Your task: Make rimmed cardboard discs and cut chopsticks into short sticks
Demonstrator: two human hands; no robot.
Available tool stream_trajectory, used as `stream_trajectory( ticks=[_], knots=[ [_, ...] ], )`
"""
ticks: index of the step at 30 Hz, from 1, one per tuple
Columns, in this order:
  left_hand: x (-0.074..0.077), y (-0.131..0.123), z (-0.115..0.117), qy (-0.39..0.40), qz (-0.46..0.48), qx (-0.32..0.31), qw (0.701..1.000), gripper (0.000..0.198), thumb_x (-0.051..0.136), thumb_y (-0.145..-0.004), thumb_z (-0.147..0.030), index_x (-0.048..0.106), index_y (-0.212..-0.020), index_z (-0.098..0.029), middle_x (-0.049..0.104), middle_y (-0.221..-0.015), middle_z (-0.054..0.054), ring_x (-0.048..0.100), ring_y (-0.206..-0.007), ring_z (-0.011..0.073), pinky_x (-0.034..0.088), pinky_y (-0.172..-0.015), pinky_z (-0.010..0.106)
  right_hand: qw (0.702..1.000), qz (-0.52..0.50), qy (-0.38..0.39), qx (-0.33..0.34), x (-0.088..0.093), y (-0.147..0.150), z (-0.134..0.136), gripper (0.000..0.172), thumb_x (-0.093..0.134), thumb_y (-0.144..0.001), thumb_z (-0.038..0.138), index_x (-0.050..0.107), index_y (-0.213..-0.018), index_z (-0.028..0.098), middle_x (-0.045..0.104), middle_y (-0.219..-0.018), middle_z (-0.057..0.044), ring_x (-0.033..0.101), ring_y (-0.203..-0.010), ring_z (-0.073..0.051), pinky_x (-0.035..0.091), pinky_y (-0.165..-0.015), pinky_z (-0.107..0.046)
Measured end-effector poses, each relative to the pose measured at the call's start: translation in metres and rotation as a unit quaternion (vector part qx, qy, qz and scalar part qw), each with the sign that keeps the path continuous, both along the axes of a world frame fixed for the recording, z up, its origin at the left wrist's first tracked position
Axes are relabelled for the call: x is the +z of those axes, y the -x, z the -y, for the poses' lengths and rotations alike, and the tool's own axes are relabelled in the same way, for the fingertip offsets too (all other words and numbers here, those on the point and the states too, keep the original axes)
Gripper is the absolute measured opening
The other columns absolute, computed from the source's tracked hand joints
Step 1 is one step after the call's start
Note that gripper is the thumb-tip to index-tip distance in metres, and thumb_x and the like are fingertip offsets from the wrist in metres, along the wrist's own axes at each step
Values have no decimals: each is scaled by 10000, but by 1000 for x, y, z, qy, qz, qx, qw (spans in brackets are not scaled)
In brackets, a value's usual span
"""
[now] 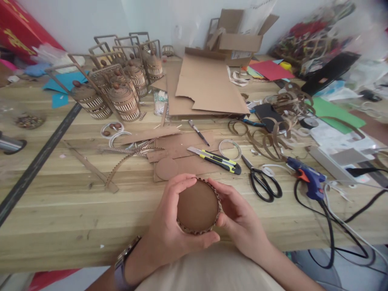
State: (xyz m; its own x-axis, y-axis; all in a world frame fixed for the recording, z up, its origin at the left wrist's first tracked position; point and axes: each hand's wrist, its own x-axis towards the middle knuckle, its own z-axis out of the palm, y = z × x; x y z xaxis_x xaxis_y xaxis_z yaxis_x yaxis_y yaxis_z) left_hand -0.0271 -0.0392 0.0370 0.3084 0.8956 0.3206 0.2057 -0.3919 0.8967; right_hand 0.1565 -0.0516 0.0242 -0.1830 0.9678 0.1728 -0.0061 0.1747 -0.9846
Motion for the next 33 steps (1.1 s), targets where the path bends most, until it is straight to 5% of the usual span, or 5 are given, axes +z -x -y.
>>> stream_trajectory(
  ticks=[6, 12, 16, 24, 33],
  knots=[
    [2, -1, -4, -72, -44, 46, 995, 695, 782, -760, -355, 385, -1318, -232, 451, -1361, 134, 465, -1285, 255, 430, -1056, 403, 993, -69, 89, -23, 0, 4, -2, 548, 757, -770, 483, 586, -1284, 404, 665, -1232, -17, 607, -1124, -190, 482, -966, -310],
    [-2, -3, -8, -180, -147, 109, 967, 676, 764, -796, -274, 386, -1348, -177, 477, -1313, 169, 476, -1273, 268, 447, -1044, 415, 979, -67, 191, -36, 2, 6, -8, 324, 686, -824, 527, 716, -963, 237, 673, -721, -4, 609, -653, -149, 512, -643, -271],
    [-5, 3, -7, -154, -144, 34, 977, 851, 785, -755, -407, 310, -1431, -202, 423, -1398, 197, 437, -1335, 310, 440, -1063, 456, 971, -55, 225, -53, 5, 6, -11, 329, 702, -809, 515, 690, -759, 190, 582, -573, 25, 523, -565, -117, 433, -579, -236],
    [-6, 12, -8, -24, -33, -35, 999, 1082, 812, -637, -549, 202, -1508, -344, 365, -1526, 149, 460, -1333, 349, 408, -1083, 541, 950, -137, 280, -25, 6, 5, -10, 312, 758, -774, 475, 716, -724, 171, 575, -547, 25, 474, -541, -97, 374, -554, -222],
    [-6, 5, -2, -10, -29, 4, 1000, 989, 807, -689, -519, 259, -1488, -324, 493, -1418, 132, 506, -1281, 332, 418, -1067, 528, 844, -351, 405, 4, -2, 11, -7, 292, 893, -620, 376, 714, -765, 197, 604, -632, 48, 530, -549, -75, 441, -560, -186]
  ],
)
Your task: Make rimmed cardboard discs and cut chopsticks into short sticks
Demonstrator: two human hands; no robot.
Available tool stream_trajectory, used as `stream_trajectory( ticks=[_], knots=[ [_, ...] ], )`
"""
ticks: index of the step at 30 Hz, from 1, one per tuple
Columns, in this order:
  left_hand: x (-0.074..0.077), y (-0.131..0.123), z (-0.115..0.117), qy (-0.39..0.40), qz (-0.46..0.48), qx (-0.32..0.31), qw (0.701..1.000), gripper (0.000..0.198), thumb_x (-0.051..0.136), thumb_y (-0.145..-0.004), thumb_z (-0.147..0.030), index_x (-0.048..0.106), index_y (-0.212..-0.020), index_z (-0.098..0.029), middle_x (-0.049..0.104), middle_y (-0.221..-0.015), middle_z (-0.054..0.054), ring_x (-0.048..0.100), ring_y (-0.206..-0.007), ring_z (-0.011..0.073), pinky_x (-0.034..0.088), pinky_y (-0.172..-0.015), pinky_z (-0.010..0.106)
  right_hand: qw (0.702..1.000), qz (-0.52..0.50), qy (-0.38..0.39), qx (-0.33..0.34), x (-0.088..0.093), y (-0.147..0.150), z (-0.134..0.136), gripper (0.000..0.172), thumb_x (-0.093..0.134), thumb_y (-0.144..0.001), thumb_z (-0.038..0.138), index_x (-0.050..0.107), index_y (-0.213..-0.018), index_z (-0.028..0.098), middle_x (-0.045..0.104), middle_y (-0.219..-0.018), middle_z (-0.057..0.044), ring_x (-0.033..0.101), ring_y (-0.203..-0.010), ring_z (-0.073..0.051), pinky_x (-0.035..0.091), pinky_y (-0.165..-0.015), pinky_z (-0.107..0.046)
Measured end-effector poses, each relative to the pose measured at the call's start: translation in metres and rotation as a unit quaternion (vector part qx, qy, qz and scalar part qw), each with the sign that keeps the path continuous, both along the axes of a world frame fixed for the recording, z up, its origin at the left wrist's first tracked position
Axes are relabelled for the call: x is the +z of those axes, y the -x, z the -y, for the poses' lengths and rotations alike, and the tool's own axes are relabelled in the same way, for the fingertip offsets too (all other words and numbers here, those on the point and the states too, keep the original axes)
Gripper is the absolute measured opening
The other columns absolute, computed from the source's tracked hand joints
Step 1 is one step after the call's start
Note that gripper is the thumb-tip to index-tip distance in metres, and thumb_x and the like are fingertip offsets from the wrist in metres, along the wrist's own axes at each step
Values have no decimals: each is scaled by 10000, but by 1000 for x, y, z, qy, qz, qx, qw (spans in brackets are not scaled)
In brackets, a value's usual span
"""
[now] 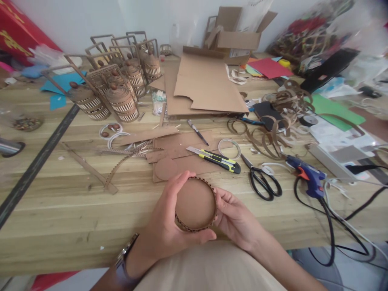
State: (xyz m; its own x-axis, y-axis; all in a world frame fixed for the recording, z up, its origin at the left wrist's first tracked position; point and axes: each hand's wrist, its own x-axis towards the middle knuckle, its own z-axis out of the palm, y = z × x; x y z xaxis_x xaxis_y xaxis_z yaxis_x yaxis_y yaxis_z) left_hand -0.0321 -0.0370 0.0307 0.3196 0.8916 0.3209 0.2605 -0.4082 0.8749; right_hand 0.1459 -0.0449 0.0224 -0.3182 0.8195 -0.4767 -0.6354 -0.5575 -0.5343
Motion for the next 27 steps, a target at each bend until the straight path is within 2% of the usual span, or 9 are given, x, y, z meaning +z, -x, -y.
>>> stream_trajectory(
  ticks=[4, 8, 15, 19, 27],
  knots=[
    [2, 0, 0, -12, -8, -8, 1000, 970, 821, -700, -456, 275, -1484, -289, 502, -1400, 149, 501, -1282, 340, 418, -1064, 535, 999, -36, 13, 22, -1, 1, 2, 306, 901, -604, 369, 699, -763, 204, 602, -629, 49, 503, -535, -81, 457, -592, -200],
    [1, 0, 2, 4, 9, -15, 1000, 969, 824, -693, -457, 282, -1482, -302, 500, -1404, 144, 513, -1270, 335, 419, -1067, 533, 997, -57, 23, 40, 0, 0, 2, 356, 928, -547, 344, 702, -786, 207, 651, -702, 32, 568, -623, -105, 474, -628, -209],
    [-1, 0, 5, 11, 36, -10, 999, 993, 852, -663, -425, 286, -1472, -317, 518, -1395, 120, 534, -1253, 307, 446, -1054, 483, 997, -66, 39, 7, 2, -2, 2, 240, 855, -683, 378, 717, -804, 224, 711, -765, 25, 625, -695, -119, 496, -675, -235],
    [2, -1, 5, 6, 13, -30, 999, 962, 840, -685, -402, 282, -1465, -319, 506, -1407, 115, 515, -1274, 302, 424, -1078, 493, 996, -76, 34, 10, 6, 1, 1, 232, 878, -655, 341, 717, -770, 221, 734, -785, 26, 653, -739, -122, 504, -695, -232],
    [4, -2, 6, -11, -25, -22, 999, 954, 845, -675, -387, 303, -1452, -272, 516, -1389, 149, 520, -1273, 334, 449, -1056, 511, 997, -60, 33, 25, 8, 2, 0, 267, 884, -638, 350, 696, -776, 218, 714, -756, 21, 641, -718, -136, 495, -667, -236]
  ],
)
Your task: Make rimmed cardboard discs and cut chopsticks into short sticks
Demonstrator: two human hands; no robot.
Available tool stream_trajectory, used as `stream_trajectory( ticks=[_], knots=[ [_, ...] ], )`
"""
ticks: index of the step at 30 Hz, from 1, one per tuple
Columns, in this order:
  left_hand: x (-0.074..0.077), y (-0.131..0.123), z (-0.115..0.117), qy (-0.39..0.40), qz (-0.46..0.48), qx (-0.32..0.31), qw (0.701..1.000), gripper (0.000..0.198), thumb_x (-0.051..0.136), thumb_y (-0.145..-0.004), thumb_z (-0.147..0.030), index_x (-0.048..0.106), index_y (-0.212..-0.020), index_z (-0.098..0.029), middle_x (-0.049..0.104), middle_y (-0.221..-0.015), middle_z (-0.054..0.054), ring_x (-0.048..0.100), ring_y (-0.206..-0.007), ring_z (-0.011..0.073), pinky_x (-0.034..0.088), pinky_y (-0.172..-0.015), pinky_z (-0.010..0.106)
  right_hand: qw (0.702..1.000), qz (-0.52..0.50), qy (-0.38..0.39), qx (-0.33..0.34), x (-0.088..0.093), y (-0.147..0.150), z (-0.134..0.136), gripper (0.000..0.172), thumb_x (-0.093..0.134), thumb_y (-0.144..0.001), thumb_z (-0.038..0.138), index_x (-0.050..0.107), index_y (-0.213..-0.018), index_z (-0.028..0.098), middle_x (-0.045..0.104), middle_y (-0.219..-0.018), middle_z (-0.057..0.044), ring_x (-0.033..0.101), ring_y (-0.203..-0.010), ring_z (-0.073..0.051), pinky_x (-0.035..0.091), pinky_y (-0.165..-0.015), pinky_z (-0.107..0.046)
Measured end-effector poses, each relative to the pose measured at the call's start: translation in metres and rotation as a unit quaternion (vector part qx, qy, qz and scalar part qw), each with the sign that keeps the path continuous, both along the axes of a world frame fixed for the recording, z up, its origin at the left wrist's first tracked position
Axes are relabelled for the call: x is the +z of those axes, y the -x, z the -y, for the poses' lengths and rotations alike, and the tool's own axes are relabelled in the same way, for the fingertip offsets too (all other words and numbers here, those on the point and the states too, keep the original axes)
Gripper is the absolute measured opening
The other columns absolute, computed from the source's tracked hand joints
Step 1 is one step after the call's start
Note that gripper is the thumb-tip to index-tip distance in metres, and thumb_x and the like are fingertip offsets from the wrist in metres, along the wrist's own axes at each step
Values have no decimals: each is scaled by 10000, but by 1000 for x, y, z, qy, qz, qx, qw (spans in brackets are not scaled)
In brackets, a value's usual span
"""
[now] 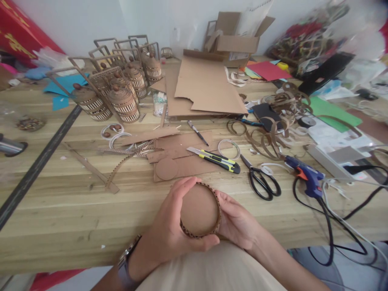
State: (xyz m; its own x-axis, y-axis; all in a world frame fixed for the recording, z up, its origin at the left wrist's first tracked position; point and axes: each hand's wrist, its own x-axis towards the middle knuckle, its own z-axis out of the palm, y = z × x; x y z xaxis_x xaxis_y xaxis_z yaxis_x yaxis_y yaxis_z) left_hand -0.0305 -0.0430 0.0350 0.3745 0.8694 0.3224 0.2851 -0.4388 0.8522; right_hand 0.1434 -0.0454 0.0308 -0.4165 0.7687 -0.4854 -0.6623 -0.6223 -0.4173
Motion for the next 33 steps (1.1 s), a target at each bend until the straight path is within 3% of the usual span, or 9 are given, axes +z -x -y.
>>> stream_trajectory(
  ticks=[5, 10, 14, 17, 24, 29, 33],
  knots=[
    [-7, -2, 0, 13, 60, 32, 998, 928, 842, -673, -434, 332, -1431, -271, 515, -1382, 143, 538, -1249, 316, 452, -1049, 502, 999, 32, -17, -23, -4, 2, 2, 281, 858, -667, 406, 677, -781, 223, 688, -753, 24, 596, -668, -133, 484, -653, -249],
    [-9, -5, -3, -14, 74, 42, 996, 930, 841, -672, -445, 329, -1427, -262, 498, -1388, 149, 517, -1271, 320, 453, -1043, 505, 996, 60, -59, -22, -3, 7, 2, 376, 863, -645, 440, 575, -607, 202, 583, -595, 40, 496, -546, -109, 429, -554, -226],
    [-6, -5, -4, -32, 46, 42, 998, 917, 839, -685, -414, 324, -1426, -253, 502, -1378, 159, 510, -1277, 327, 454, -1040, 512, 995, 73, -61, -23, 0, 7, -1, 342, 867, -635, 457, 654, -750, 216, 681, -753, 10, 575, -661, -131, 469, -649, -240],
    [-7, -5, -4, -32, 38, 42, 998, 911, 830, -694, -428, 320, -1426, -247, 502, -1380, 162, 510, -1278, 326, 460, -1035, 511, 995, 82, -56, -24, 1, 7, -1, 351, 864, -636, 460, 635, -731, 213, 682, -770, 1, 573, -673, -137, 466, -647, -243],
    [-8, -6, -3, -38, 57, 37, 997, 911, 824, -697, -452, 319, -1430, -259, 487, -1389, 162, 502, -1284, 324, 459, -1035, 505, 988, 116, -99, -16, 2, 9, 0, 432, 839, -624, 532, 530, -589, 233, 445, -512, 51, 328, -474, -113, 303, -467, -239],
    [-5, -5, -1, -32, 40, 31, 998, 904, 824, -703, -439, 320, -1434, -269, 487, -1388, 159, 488, -1296, 326, 442, -1051, 510, 990, 100, -97, 0, 1, 8, 1, 366, 833, -646, 520, 602, -678, 237, 530, -576, 42, 398, -514, -125, 340, -527, -252],
    [-9, -6, -2, -24, 75, 36, 996, 913, 814, -700, -483, 317, -1436, -271, 484, -1403, 158, 501, -1291, 317, 451, -1043, 495, 993, 82, -77, -20, -2, 8, 2, 381, 845, -658, 470, 571, -620, 208, 595, -654, 26, 483, -591, -121, 403, -594, -243]
  ],
)
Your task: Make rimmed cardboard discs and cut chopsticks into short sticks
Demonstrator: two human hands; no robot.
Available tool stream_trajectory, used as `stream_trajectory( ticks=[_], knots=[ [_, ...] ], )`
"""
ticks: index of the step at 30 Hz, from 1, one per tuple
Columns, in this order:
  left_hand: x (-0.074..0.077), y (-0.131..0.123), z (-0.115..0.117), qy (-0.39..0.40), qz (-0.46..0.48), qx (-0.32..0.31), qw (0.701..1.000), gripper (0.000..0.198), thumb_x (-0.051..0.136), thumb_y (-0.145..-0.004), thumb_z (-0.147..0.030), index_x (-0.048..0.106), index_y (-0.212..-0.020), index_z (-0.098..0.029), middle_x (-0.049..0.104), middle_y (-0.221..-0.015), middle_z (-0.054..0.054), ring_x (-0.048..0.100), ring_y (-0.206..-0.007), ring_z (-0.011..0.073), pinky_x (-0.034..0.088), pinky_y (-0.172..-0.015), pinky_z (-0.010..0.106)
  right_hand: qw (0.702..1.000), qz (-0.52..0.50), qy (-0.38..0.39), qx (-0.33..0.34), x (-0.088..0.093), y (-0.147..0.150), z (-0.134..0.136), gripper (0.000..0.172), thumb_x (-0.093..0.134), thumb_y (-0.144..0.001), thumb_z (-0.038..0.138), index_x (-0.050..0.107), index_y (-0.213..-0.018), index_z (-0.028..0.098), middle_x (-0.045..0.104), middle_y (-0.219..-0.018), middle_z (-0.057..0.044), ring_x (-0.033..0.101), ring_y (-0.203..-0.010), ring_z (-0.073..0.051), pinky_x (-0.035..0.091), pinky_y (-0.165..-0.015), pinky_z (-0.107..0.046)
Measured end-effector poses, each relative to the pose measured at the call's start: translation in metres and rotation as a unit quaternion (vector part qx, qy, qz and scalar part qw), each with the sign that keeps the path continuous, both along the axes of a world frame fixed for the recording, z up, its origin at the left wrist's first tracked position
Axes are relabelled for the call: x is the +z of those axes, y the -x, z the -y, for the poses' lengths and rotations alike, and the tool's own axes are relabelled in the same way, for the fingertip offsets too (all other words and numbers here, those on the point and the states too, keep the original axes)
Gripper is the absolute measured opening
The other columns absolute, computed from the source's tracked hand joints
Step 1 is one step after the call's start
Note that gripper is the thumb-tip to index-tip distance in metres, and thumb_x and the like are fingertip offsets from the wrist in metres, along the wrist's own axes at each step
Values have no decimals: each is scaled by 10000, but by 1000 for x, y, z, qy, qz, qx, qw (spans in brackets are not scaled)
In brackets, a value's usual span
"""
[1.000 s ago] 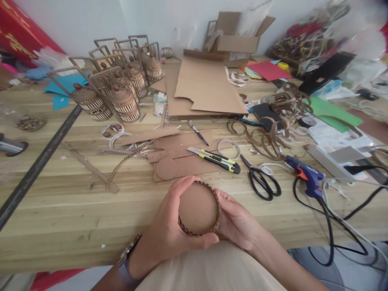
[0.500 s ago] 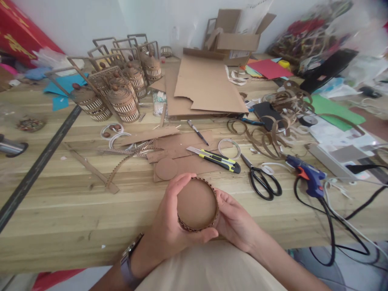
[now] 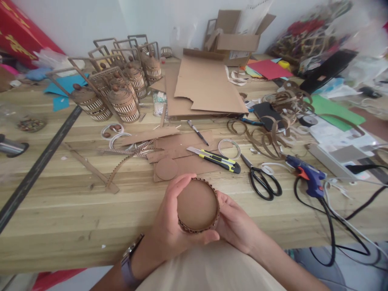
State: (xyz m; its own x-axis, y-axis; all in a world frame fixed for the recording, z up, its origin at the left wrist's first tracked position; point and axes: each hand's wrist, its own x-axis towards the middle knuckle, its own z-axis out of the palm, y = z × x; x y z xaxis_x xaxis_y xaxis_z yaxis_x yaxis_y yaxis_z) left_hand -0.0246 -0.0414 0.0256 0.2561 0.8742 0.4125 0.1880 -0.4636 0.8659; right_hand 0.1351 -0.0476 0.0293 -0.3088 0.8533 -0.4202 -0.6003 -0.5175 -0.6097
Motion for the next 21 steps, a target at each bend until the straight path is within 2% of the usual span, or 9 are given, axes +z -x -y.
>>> stream_trajectory(
  ticks=[5, 8, 11, 17, 19, 21],
  knots=[
    [-6, -3, -1, -10, 56, 20, 998, 1038, 805, -622, -589, 269, -1453, -272, 503, -1384, 182, 569, -1224, 307, 505, -985, 455, 999, 31, -12, -22, 1, 0, 1, 320, 813, -702, 487, 645, -752, 220, 648, -713, 8, 545, -644, -146, 443, -608, -253],
    [-6, -3, 1, -6, 42, 19, 999, 1042, 813, -616, -577, 274, -1455, -276, 495, -1387, 179, 544, -1255, 315, 484, -1015, 469, 999, 30, -7, -20, 2, -1, 1, 337, 824, -679, 507, 657, -753, 223, 665, -749, 0, 561, -674, -147, 462, -646, -257],
    [-6, -2, 3, 11, 30, 12, 999, 1049, 830, -610, -555, 281, -1459, -277, 481, -1400, 173, 520, -1277, 329, 466, -1034, 488, 1000, 19, -1, -19, 1, -1, 1, 331, 837, -666, 495, 652, -723, 226, 627, -704, 17, 538, -663, -136, 455, -648, -241],
    [-4, 3, 0, 44, 15, -5, 999, 1120, 839, -600, -542, 205, -1498, -333, 453, -1449, 143, 493, -1304, 328, 439, -1056, 478, 999, 24, 18, -29, -3, -2, 0, 334, 835, -678, 477, 638, -743, 215, 609, -747, 25, 503, -671, -120, 437, -643, -227],
    [-2, 6, -1, 76, 16, -28, 997, 1117, 847, -577, -552, 232, -1490, -362, 429, -1485, 115, 452, -1339, 333, 394, -1095, 489, 998, 37, 6, -40, -5, -4, 0, 332, 818, -707, 470, 613, -726, 209, 554, -701, 39, 454, -636, -104, 406, -604, -206],
    [1, 9, -2, 144, 46, -51, 987, 1003, 799, -641, -582, 283, -1473, -362, 411, -1510, 95, 434, -1353, 320, 389, -1102, 471, 998, 50, -14, -43, -6, -5, 0, 342, 806, -724, 472, 593, -720, 205, 512, -674, 48, 424, -618, -97, 388, -593, -198]
  ],
)
